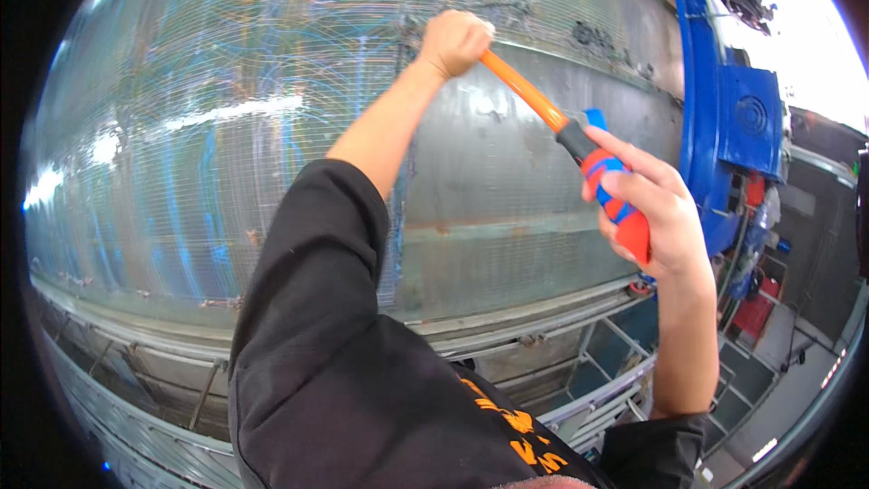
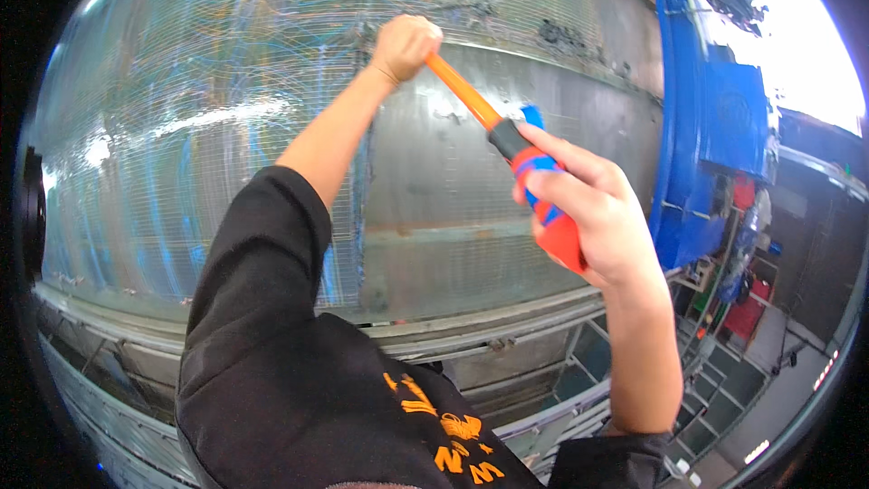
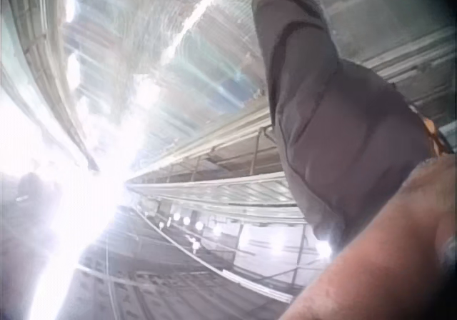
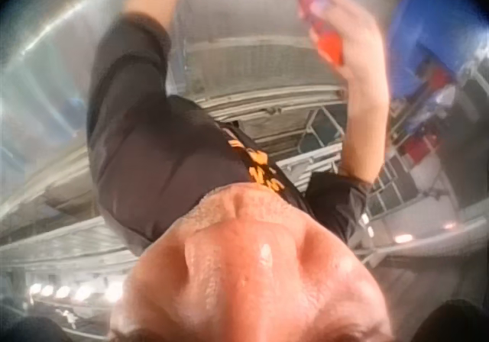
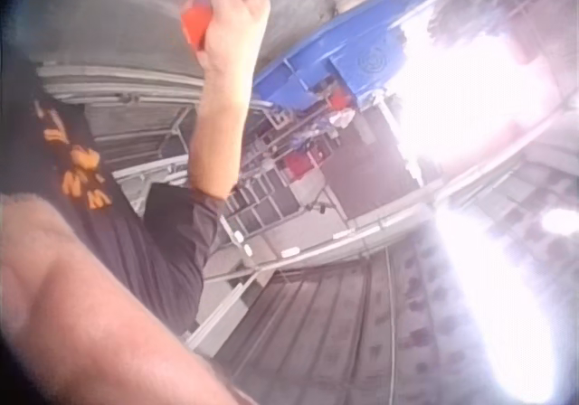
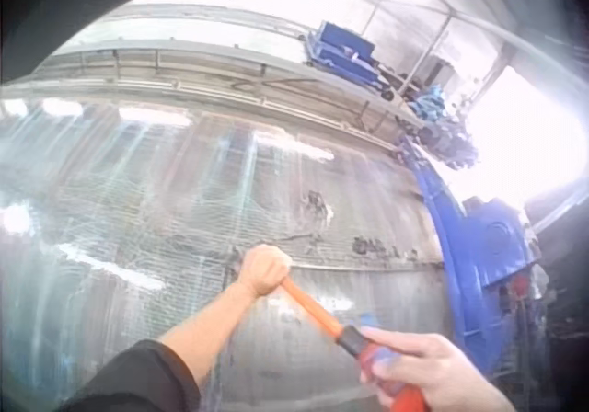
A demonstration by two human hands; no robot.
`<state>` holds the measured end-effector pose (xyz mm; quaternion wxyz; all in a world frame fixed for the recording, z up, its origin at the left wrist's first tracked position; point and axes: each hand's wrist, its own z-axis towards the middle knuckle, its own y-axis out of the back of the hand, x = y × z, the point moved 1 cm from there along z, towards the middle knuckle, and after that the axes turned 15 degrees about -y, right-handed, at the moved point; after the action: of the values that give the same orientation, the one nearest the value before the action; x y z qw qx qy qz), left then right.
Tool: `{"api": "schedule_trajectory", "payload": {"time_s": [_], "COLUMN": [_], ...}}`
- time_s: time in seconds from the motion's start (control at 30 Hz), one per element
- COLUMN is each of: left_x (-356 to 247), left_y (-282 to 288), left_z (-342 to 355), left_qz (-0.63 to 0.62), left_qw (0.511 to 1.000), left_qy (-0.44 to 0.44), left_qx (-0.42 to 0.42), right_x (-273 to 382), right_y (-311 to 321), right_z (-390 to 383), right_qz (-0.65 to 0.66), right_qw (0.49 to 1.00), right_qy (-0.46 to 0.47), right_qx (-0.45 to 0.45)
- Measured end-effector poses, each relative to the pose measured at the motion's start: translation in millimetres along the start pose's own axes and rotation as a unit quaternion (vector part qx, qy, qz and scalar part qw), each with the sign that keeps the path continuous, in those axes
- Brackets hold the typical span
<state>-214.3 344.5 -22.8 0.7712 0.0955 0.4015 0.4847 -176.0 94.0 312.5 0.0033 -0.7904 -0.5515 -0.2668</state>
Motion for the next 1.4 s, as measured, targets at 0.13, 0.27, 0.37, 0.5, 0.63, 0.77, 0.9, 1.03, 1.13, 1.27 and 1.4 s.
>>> {"api": "schedule_trajectory", "payload": {"time_s": [0.13,0.27,0.37,0.5,0.63,0.77,0.9,1.03,1.13,1.27,1.4], "left_x": [-42,-3,-18,-124,-229,-273,-255,-200,-50,-65,-215], "left_y": [-34,-22,-15,-44,-68,-74,-77,-95,-113,-139,-133], "left_z": [-26,2,18,-16,-53,-76,-72,-31,38,60,-4], "left_qz": [-0.016,-0.015,-0.089,-0.118,-0.183,-0.217,-0.236,-0.195,-0.030,-0.079,-0.166], "left_qw": [1.000,0.996,0.988,0.983,0.974,0.972,0.968,0.979,0.992,0.996,0.981], "left_qy": [0.006,0.088,0.125,0.092,0.049,0.031,0.037,0.026,0.002,-0.035,0.031], "left_qx": [-0.026,0.013,0.021,0.105,0.121,0.086,0.083,0.042,0.122,-0.024,0.094], "right_x": [-29,18,-3,-77,-172,-219,-173,-100,-60,-81,-159], "right_y": [18,-3,5,38,63,44,32,52,25,74,103], "right_z": [-39,2,-7,-63,-117,-150,-144,-106,-15,0,-92], "right_qz": [-0.026,0.066,0.055,0.103,-0.018,-0.018,-0.041,-0.094,-0.212,-0.043,-0.102], "right_qw": [0.999,0.996,0.997,0.992,0.984,0.981,0.977,0.974,0.940,0.978,0.971], "right_qy": [-0.024,-0.005,-0.010,-0.058,-0.113,-0.106,-0.094,-0.049,0.132,0.009,0.025], "right_qx": [0.027,0.066,0.046,0.044,-0.134,-0.160,-0.188,-0.199,-0.234,-0.203,-0.216]}}
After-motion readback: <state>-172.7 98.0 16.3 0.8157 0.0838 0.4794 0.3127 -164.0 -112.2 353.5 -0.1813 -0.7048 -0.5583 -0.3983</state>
